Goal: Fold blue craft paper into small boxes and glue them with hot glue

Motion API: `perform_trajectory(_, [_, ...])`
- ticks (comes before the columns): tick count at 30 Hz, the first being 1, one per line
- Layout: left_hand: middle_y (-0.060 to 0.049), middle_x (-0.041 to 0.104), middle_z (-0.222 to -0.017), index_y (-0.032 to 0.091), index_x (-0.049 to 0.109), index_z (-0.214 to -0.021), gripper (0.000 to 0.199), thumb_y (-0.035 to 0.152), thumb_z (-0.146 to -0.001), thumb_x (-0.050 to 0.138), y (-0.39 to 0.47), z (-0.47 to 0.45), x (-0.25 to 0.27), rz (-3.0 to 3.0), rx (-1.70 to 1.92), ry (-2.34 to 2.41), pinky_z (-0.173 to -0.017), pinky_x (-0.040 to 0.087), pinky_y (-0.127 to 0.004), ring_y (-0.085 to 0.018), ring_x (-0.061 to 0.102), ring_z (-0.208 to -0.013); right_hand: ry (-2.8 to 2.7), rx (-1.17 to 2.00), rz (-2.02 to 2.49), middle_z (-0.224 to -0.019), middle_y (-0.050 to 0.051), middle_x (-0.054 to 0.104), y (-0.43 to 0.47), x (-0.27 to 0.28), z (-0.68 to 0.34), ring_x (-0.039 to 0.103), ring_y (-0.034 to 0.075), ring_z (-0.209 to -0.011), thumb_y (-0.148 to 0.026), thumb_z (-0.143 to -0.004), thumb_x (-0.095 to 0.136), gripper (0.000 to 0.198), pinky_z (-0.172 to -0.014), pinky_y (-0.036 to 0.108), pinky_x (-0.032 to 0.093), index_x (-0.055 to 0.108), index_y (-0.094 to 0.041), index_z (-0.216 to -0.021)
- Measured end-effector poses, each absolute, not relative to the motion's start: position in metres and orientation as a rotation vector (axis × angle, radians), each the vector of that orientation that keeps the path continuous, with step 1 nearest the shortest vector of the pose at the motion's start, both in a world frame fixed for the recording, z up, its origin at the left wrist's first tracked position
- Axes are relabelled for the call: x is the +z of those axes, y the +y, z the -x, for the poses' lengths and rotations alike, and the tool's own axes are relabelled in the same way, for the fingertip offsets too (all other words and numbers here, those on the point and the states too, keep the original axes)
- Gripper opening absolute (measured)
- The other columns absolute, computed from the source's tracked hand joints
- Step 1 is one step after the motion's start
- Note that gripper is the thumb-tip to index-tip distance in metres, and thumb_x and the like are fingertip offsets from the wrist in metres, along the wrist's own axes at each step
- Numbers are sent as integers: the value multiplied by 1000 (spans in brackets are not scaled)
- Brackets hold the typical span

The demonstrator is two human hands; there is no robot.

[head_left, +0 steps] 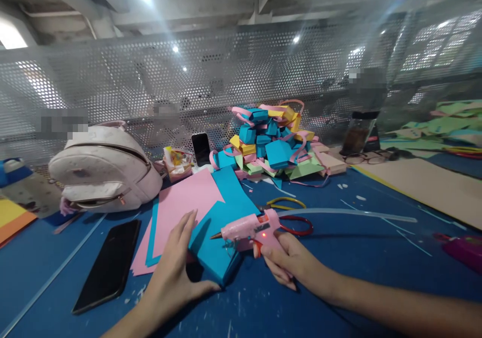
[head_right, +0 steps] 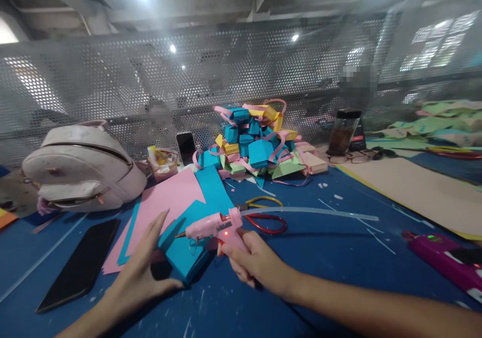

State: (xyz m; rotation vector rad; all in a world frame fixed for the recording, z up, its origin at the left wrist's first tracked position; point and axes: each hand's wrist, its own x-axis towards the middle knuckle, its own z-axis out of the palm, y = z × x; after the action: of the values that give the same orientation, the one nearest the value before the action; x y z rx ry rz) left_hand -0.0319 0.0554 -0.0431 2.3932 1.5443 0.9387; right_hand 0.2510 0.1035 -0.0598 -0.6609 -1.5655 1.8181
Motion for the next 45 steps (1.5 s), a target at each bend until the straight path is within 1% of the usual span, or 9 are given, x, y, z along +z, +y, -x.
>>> perform_trajectory(4, [-20,9,-163,30,-11,-155,128,47,-68,81,48,17,-50,-2243,941,1726,-109,30,-70,-47,18,-146,-1519,1787,632,-48,-11,42,105,-58,-251,33,4,-33,-57,-91,57,41,-33,15,29,51,-17,-94])
perform_trajectory(6, [-18,5,-164,30,-16,-154,126,49,-71,78,48,6,-51,-2224,920,1789,-112,28,-68,-44,14,-148,-1520,1751,637,-48,-11,42,105,-55,-250,34,4,-33,-56,-90,58,40,-33,15,28,51,-17,-85])
perform_trajectory(10, [-18,8,-163,28,-14,-154,122,48,-72,75,51,-4,-49,-2208,876,1809,-114,27,-64,-42,14,-148,-1536,1688,645,-45,-10,40,104,-49,-249,37,4,-33,-56,-89,59,44,-33,16,27,48,-18,-71])
perform_trajectory(14, [-19,10,-161,24,-12,-154,116,45,-76,71,52,1,-48,-2135,940,1822,-115,24,-62,-41,14,-148,-1500,1690,641,-47,-11,41,101,-46,-251,36,5,-34,-56,-89,60,40,-35,16,30,50,-18,-85])
perform_trajectory(18, [-20,12,-161,24,-11,-155,115,48,-77,70,49,10,-50,-2114,938,1804,-114,24,-64,-42,16,-148,-1530,1674,648,-48,-11,42,100,-50,-253,35,5,-34,-58,-89,58,42,-34,16,29,50,-16,-93])
perform_trajectory(23, [-19,28,-156,29,-9,-155,113,49,-77,70,48,13,-46,-1896,1063,1785,-110,30,-65,-43,35,-140,-1548,1686,660,-48,-11,42,101,-53,-255,35,5,-34,-59,-89,58,43,-34,16,29,50,-16,-92])
perform_trajectory(27, [-14,31,-152,35,-5,-154,112,46,-74,72,49,11,-37,-1740,1290,1727,-106,40,-61,-39,47,-132,-1578,1696,688,-48,-11,41,98,-51,-255,35,5,-34,-62,-87,58,48,-35,16,29,52,-15,-94])
perform_trajectory(31, [-12,32,-149,35,-1,-154,107,45,-76,71,51,11,-34,-1681,1377,1649,-106,44,-54,-37,43,-135,-1616,1687,689,-46,-11,41,95,-50,-254,34,4,-35,-64,-85,61,51,-36,16,29,55,-14,-94])
perform_trajectory(45, [-11,34,-148,37,0,-154,108,43,-75,73,50,10,-35,-1729,1335,1539,-105,46,-53,-36,44,-135,-1649,1773,749,-52,-10,44,92,-49,-253,36,3,-38,-66,-81,63,54,-36,15,30,55,-15,-96])
